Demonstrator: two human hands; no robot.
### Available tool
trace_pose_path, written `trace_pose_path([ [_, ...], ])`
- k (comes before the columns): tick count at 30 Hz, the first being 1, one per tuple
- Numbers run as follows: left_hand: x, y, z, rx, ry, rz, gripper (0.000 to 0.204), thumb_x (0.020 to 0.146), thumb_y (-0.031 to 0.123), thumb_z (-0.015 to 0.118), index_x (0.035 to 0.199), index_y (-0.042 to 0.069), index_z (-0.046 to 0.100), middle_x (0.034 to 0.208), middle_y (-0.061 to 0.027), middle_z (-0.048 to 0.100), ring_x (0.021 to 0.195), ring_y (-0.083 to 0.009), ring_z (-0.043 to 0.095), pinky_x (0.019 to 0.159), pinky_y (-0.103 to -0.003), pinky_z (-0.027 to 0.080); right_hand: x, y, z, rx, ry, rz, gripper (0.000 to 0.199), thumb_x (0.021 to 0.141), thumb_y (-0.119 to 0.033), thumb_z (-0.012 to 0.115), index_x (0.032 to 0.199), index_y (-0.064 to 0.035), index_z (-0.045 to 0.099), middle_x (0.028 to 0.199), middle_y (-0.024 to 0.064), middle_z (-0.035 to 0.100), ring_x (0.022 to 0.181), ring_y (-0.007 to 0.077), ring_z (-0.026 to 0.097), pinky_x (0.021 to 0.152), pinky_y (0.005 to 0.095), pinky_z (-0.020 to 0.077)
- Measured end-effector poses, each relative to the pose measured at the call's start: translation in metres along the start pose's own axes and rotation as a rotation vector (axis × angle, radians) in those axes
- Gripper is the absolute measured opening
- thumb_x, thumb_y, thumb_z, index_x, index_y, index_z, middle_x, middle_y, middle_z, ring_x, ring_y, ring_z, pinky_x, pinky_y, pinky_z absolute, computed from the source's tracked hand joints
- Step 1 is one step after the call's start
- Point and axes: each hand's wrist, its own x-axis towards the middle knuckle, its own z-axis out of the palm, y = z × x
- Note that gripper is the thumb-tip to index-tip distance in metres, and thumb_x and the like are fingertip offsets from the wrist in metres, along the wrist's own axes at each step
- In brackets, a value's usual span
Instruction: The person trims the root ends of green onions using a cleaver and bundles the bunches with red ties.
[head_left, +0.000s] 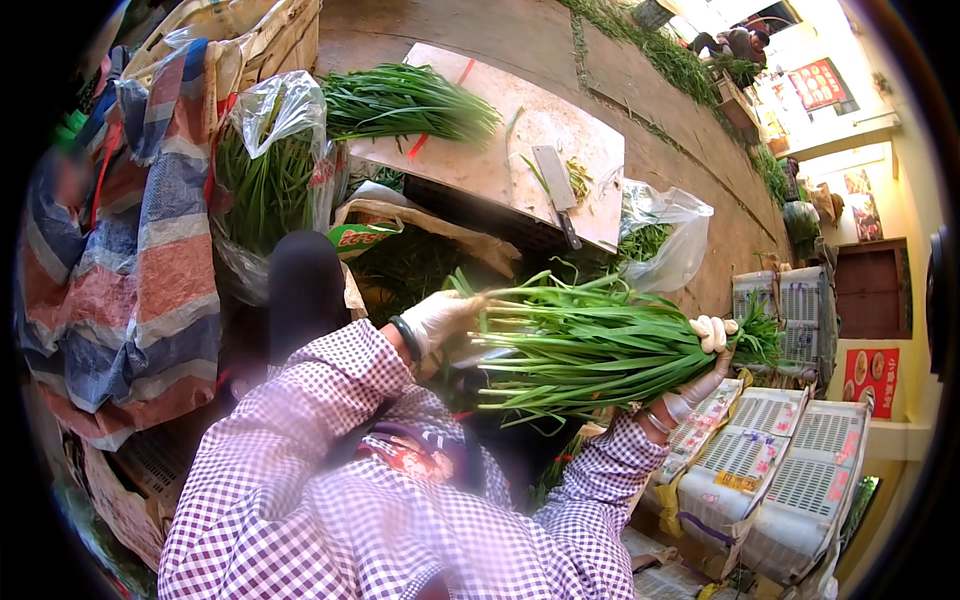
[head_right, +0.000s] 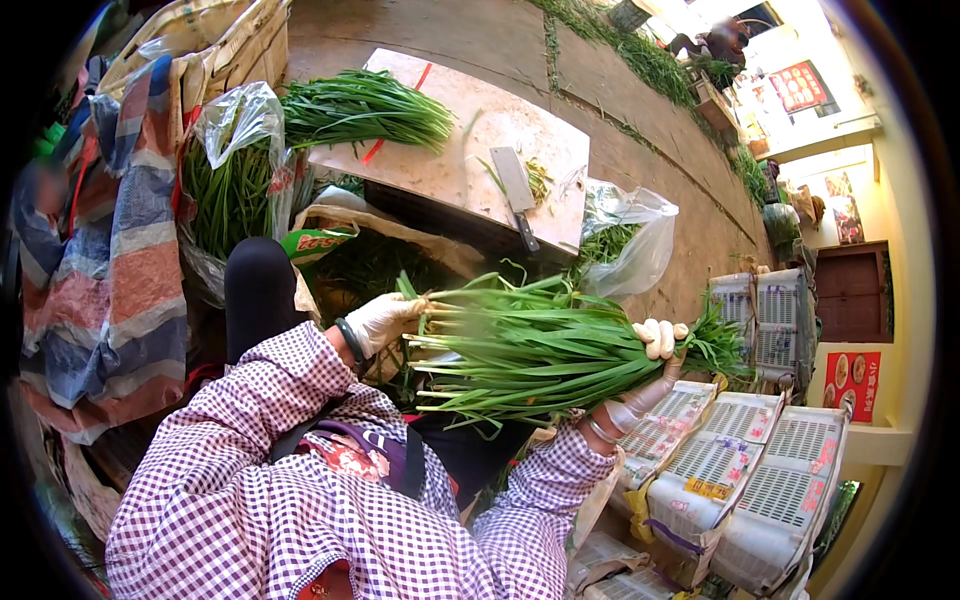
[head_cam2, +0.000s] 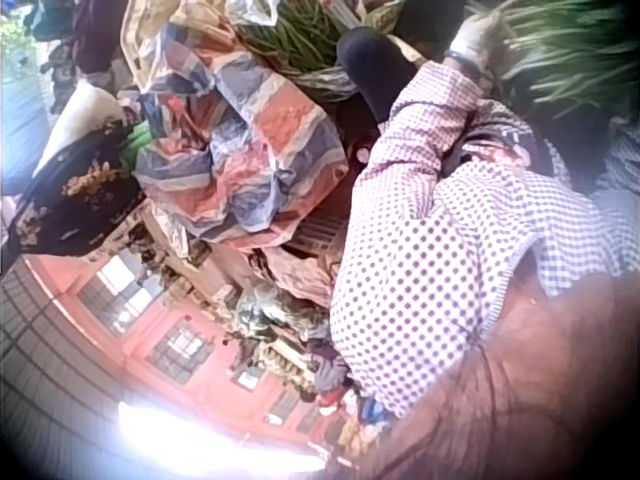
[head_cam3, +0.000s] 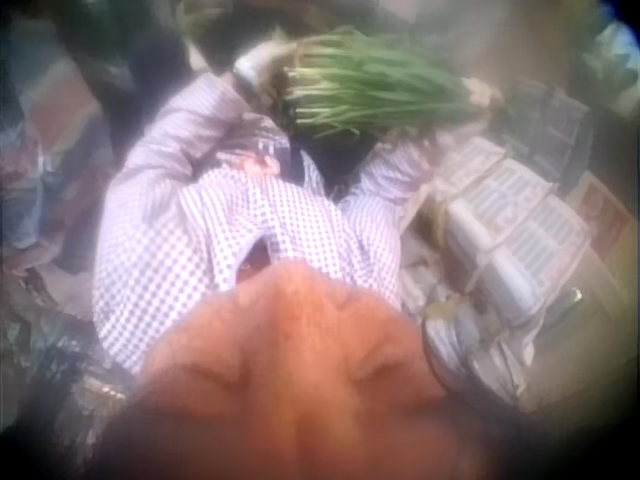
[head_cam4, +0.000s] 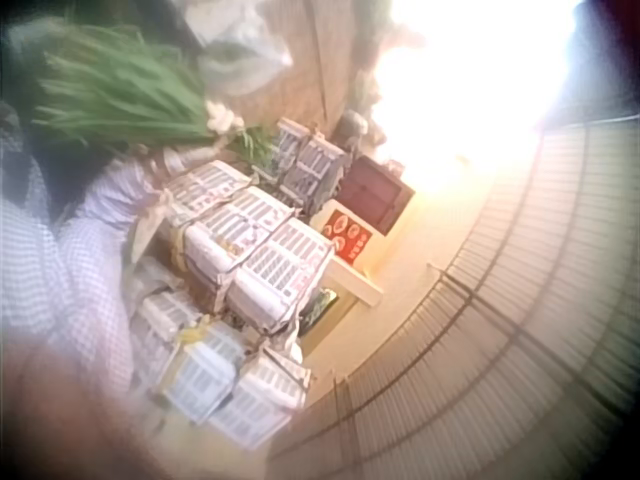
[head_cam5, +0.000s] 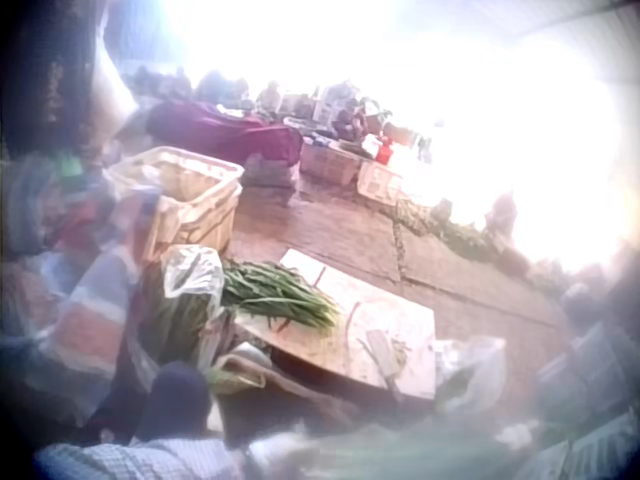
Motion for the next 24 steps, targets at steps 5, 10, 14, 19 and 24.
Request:
trace_pose_path([
  [5, 0.019, -0.009, -0.048, 0.144, 0.317, 0.100, 0.019, 0.091, 0.025, 0.068, 0.099, 0.008, 0.068, 0.095, -0.0020, 0.067, 0.087, -0.0129, 0.059, 0.080, -0.028, 0.045, -0.004, 0.000, 0.009, -0.003, 0.001, -0.005, 0.012, 0.090, -0.006, 0.058, 0.101, -0.0060, 0.054, 0.071, -0.0036, 0.036, 0.065, 0.0098, 0.036, 0.078, 0.0274, 0.0404],
  [10, 0.030, -0.021, -0.063, 0.353, 0.491, 0.065, 0.021, 0.087, 0.027, 0.073, 0.094, 0.008, 0.068, 0.090, -0.0008, 0.067, 0.085, -0.0137, 0.059, 0.079, -0.030, 0.045, -0.003, 0.011, 0.006, -0.060, 0.007, 0.018, 0.012, 0.090, -0.006, 0.060, 0.100, -0.0060, 0.054, 0.070, -0.0035, 0.035, 0.065, 0.0097, 0.035, 0.077, 0.0267, 0.0402],
  [14, 0.025, -0.017, -0.061, 0.260, 0.469, 0.066, 0.021, 0.089, 0.030, 0.070, 0.093, 0.010, 0.067, 0.090, -0.0030, 0.067, 0.084, -0.0161, 0.060, 0.077, -0.032, 0.047, -0.006, 0.013, 0.008, -0.132, -0.020, 0.008, 0.013, 0.090, -0.006, 0.061, 0.100, -0.0056, 0.054, 0.070, -0.0032, 0.036, 0.065, 0.0093, 0.035, 0.075, 0.0262, 0.0394],
  [19, 0.022, -0.002, -0.071, 0.130, 0.497, 0.062, 0.026, 0.087, 0.023, 0.070, 0.107, 0.008, 0.063, 0.089, -0.0048, 0.065, 0.082, -0.0174, 0.060, 0.076, -0.030, 0.049, -0.007, 0.016, 0.015, -0.166, -0.062, 0.008, 0.012, 0.090, -0.007, 0.062, 0.100, -0.0046, 0.056, 0.070, -0.0029, 0.037, 0.065, 0.0089, 0.035, 0.073, 0.0259, 0.0386],
  [24, 0.030, -0.007, -0.024, 0.436, 0.326, 0.182, 0.036, 0.086, 0.026, 0.072, 0.112, 0.005, 0.062, 0.102, -0.0036, 0.065, 0.090, -0.0135, 0.058, 0.082, -0.029, 0.046, -0.005, 0.030, 0.021, -0.185, -0.098, 0.050, 0.011, 0.091, -0.008, 0.062, 0.100, -0.0044, 0.057, 0.070, -0.0027, 0.038, 0.065, 0.0090, 0.036, 0.073, 0.0256, 0.0381],
])
